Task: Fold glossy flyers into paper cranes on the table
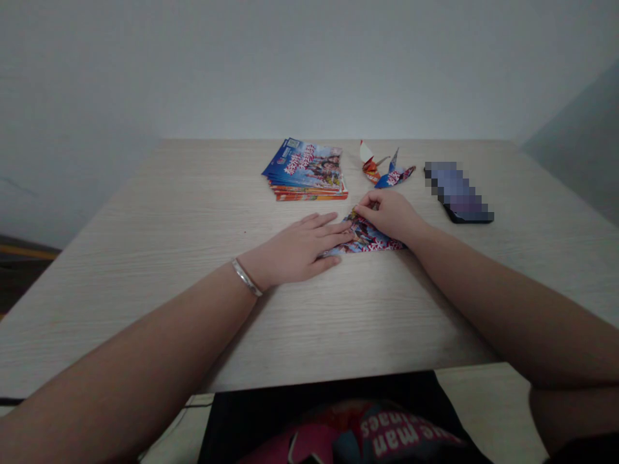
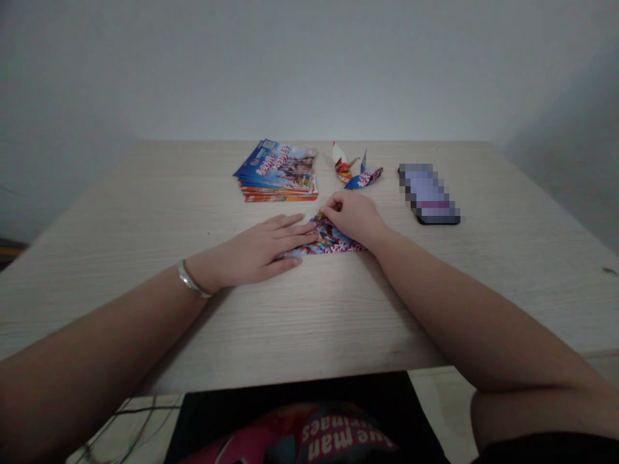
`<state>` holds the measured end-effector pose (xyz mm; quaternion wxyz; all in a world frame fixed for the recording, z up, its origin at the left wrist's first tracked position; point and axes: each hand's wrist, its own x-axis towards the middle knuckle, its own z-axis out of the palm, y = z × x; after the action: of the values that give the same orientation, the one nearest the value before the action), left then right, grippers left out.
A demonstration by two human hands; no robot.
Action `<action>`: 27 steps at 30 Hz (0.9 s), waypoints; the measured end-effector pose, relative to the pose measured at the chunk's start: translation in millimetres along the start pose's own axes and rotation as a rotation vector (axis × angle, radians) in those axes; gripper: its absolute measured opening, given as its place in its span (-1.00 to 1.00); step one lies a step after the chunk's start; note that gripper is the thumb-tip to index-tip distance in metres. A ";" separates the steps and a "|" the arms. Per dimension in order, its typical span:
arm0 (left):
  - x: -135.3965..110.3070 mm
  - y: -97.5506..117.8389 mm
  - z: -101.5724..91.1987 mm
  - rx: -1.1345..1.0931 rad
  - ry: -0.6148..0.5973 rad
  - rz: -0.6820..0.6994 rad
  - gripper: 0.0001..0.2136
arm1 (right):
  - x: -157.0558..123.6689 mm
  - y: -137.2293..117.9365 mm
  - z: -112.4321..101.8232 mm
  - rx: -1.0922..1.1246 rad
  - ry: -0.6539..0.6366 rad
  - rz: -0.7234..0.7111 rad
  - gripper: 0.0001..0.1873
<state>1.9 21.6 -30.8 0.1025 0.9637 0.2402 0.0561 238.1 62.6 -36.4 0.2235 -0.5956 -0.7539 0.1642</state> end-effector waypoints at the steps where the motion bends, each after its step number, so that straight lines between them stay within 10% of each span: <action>1: -1.2 -0.8 -0.2 -0.005 -0.002 0.006 -0.51 | -0.2 0.1 0.0 -0.012 0.009 -0.003 -0.80; 27: -19.5 -12.0 -4.5 -0.121 -0.027 0.037 -0.55 | 5.7 14.0 2.1 0.022 0.021 -0.033 -0.82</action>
<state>-21.4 23.5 -30.3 0.1626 0.9607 0.2170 0.0593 247.4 71.5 -44.6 0.2406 -0.5822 -0.7595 0.1624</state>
